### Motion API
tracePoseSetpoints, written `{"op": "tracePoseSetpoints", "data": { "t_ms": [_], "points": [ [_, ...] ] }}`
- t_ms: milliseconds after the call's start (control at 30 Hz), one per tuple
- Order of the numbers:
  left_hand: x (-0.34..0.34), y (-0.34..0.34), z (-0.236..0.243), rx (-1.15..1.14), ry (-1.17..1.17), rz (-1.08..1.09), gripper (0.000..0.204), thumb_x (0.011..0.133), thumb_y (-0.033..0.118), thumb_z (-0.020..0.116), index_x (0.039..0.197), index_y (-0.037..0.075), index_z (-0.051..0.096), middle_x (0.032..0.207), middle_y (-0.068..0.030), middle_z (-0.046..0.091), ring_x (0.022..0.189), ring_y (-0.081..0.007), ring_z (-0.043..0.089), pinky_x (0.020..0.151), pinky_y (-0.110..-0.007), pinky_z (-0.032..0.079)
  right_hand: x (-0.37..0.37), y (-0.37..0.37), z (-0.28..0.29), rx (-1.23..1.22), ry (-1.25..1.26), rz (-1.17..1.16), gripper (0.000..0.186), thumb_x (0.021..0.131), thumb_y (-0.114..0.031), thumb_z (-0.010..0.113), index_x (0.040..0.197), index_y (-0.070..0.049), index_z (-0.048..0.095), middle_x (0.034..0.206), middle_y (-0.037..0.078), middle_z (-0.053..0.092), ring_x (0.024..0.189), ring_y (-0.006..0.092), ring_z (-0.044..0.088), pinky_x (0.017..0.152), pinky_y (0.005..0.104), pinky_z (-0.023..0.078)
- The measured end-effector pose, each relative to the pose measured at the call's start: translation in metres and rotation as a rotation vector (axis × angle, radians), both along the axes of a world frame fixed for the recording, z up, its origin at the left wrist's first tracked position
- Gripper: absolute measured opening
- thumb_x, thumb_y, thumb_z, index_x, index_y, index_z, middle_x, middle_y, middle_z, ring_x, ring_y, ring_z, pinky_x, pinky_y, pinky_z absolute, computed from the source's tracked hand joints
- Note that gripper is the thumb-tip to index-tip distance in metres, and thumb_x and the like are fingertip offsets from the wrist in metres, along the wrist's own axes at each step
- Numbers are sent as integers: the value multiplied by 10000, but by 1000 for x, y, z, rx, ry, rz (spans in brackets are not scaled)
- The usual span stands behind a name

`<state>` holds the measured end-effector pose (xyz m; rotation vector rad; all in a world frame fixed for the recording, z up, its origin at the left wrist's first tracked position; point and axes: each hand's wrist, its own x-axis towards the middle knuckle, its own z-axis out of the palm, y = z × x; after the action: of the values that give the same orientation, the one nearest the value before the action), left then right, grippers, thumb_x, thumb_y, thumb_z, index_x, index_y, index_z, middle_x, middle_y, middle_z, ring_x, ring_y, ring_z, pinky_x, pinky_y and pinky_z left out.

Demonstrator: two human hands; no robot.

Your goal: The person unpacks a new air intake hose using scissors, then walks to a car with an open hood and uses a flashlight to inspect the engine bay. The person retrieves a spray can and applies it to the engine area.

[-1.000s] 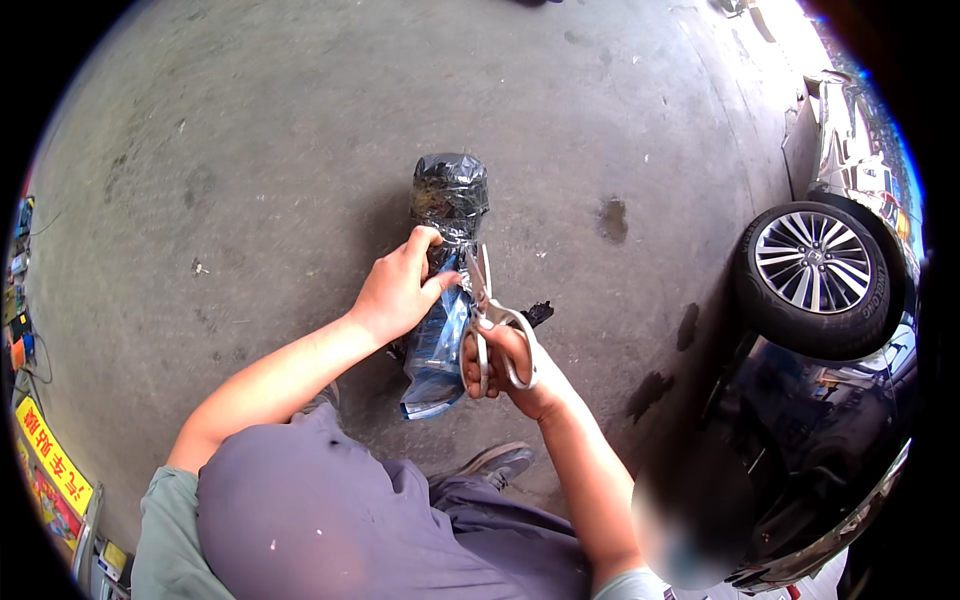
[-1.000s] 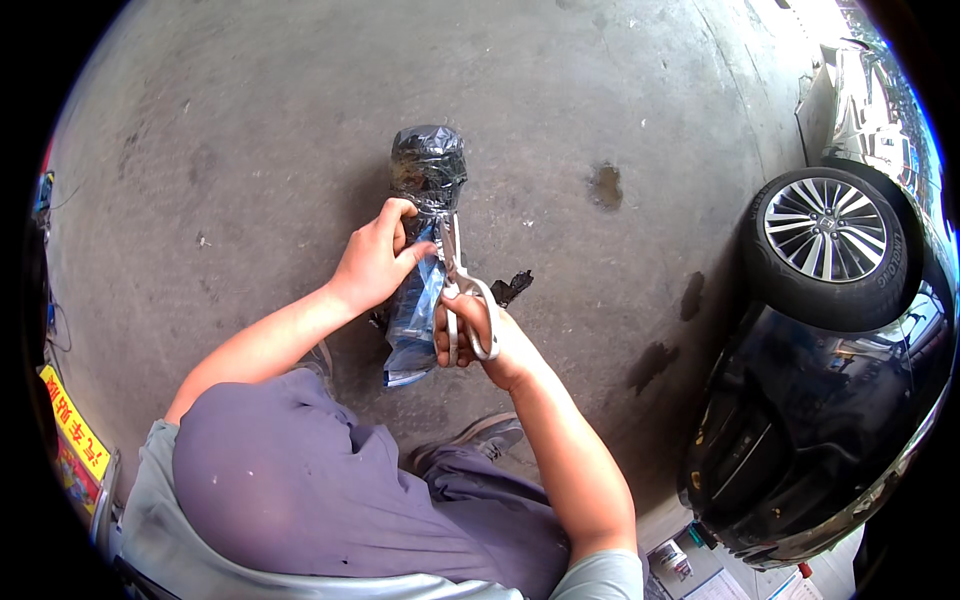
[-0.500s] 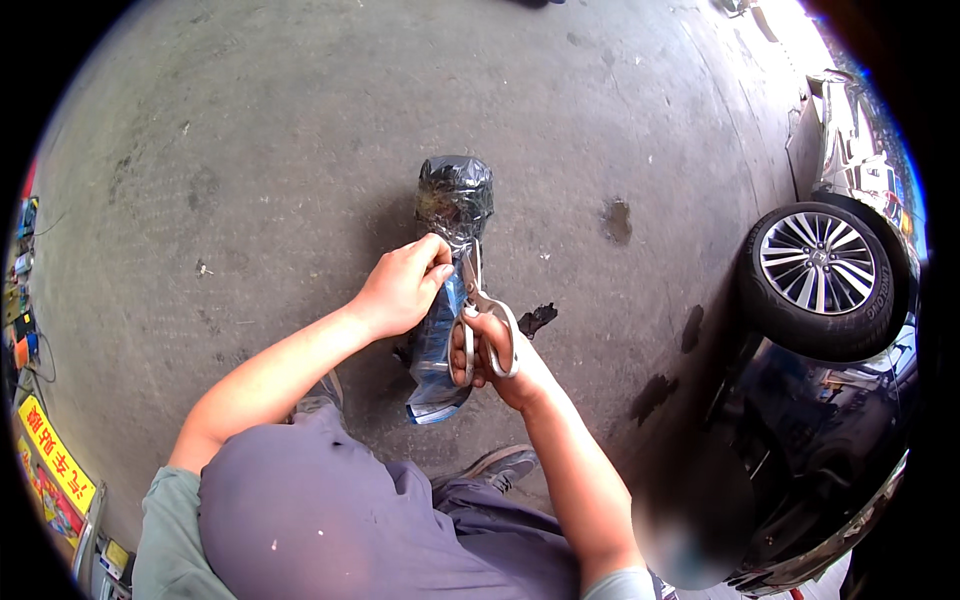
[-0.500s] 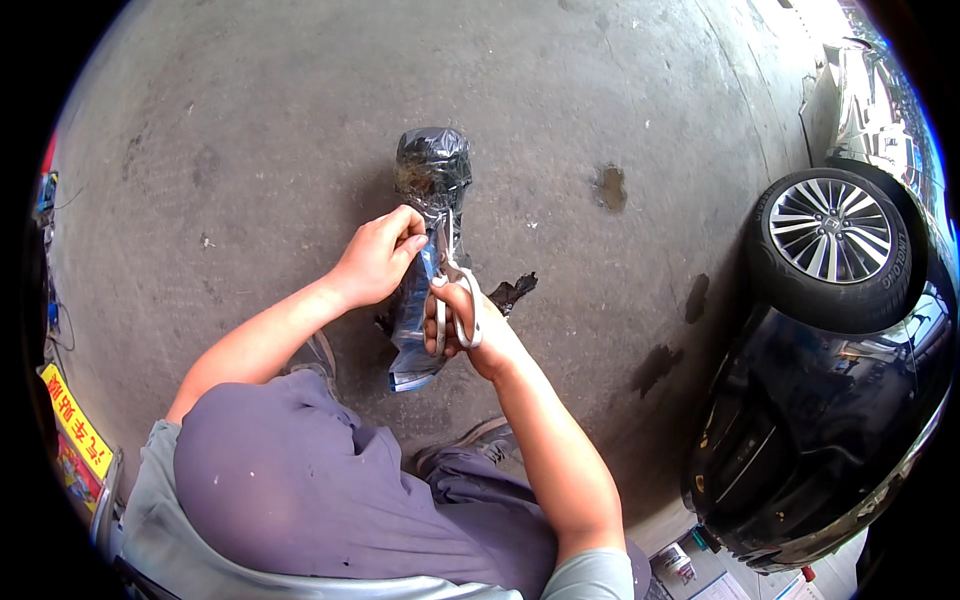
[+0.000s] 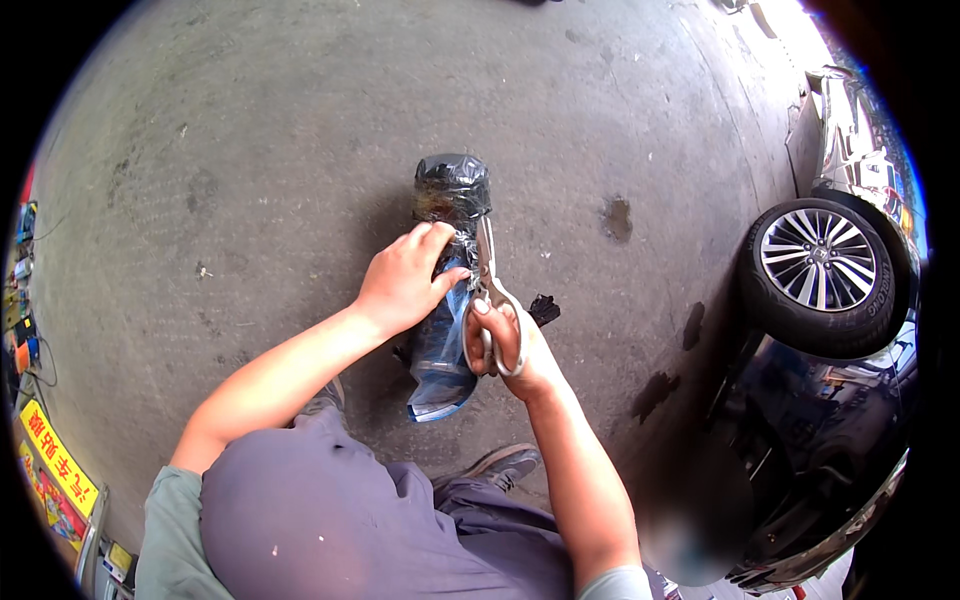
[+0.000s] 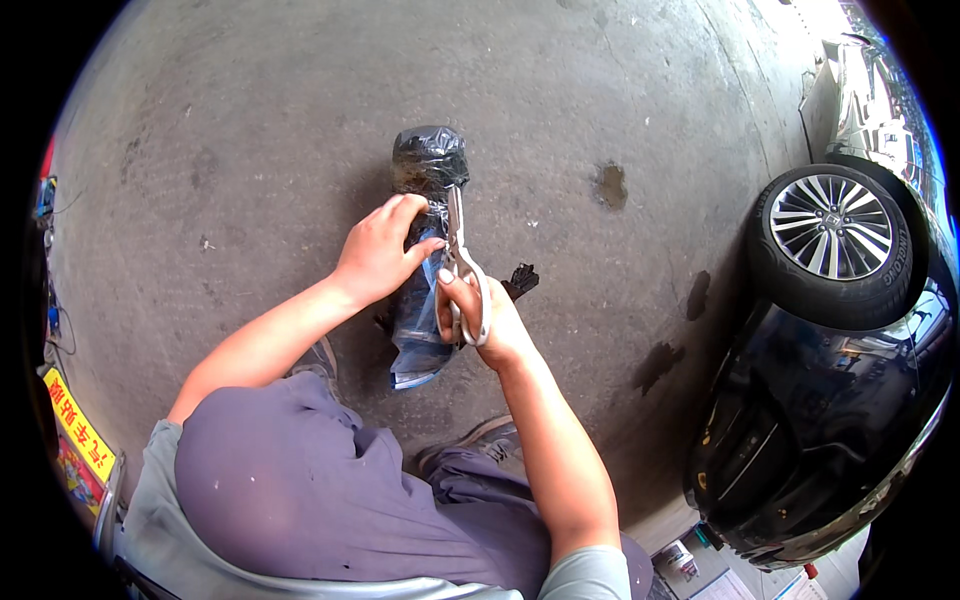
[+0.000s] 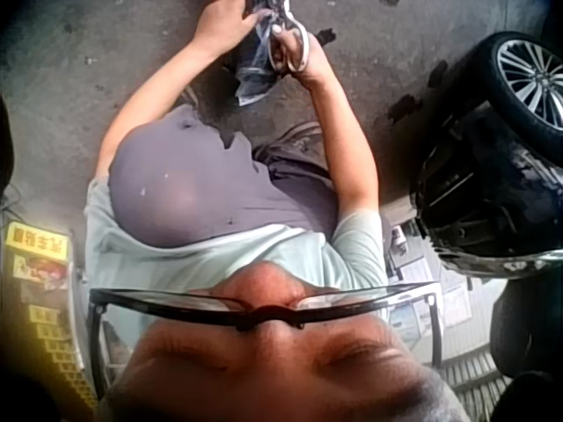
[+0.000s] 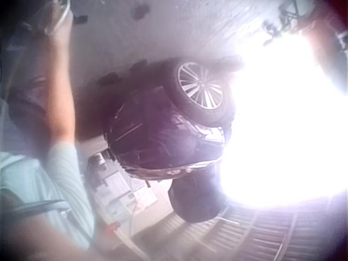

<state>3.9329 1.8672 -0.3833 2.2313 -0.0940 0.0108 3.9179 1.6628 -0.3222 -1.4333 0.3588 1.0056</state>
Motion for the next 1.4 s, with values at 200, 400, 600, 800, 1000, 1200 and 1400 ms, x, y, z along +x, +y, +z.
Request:
{"op": "tracePoseSetpoints", "data": {
  "t_ms": [200, 400, 600, 800, 1000, 1200, 1400],
  "points": [
    [13, 2, -1, 85, -12, -91, 317, 920, 138, 797, 1184, 38, 653, 1132, -142, 609, 1053, -368, 691, 875, -472, 586, -8, -6, 5, 154, 241, -22, 460, 1022, -550, 591, 900, -106, 601, 709, 28, 653, 581, 136, 632, 494, 252, 387],
    [14, 3, -12, 124, -80, -96, 152, 950, 77, 731, 1081, 33, 670, 1061, -130, 627, 1029, -360, 688, 858, -463, 589, -9, -12, -8, 191, 354, -50, 539, 987, -638, 561, 939, -103, 603, 725, 6, 590, 615, 156, 609, 508, 264, 346],
    [15, 7, -17, 34, -66, -57, 106, 982, 54, 667, 1070, 14, 623, 1064, -165, 629, 998, -396, 671, 880, -490, 561, -9, -8, -2, 234, 344, 5, 536, 998, -631, 555, 930, -101, 602, 717, 10, 588, 600, 154, 599, 501, 264, 327],
    [12, 2, -18, -35, -68, -11, 108, 989, 44, 649, 1077, -2, 605, 1063, -184, 623, 989, -408, 665, 873, -492, 548, -2, -4, -10, 289, 339, -70, 491, 1036, -588, 566, 904, -117, 609, 700, 20, 634, 595, 156, 642, 500, 275, 358],
    [8, 4, -19, -115, -86, -4, 106, 980, 21, 645, 1072, 2, 596, 1024, -179, 615, 943, -402, 664, 832, -476, 544, -1, 8, -7, 74, 195, -38, 471, 1044, -530, 589, 860, -98, 625, 670, 20, 629, 546, 142, 629, 479, 257, 393],
    [5, 5, -22, -162, -147, -19, 103, 987, 26, 644, 1070, 4, 587, 1004, -171, 619, 920, -388, 659, 812, -462, 540, -18, 17, -18, -22, 104, -111, 368, 1031, -361, 753, 809, -92, 633, 652, 17, 628, 499, 106, 583, 474, 267, 426],
    [4, 4, -14, -319, 0, 45, 82, 999, 59, 640, 1054, 17, 597, 988, -165, 630, 917, -391, 664, 820, -466, 543, -26, 14, -22, -19, 72, -58, 399, 1048, -403, 688, 807, -91, 627, 643, 22, 628, 521, 116, 599, 488, 266, 413]
  ]
}}
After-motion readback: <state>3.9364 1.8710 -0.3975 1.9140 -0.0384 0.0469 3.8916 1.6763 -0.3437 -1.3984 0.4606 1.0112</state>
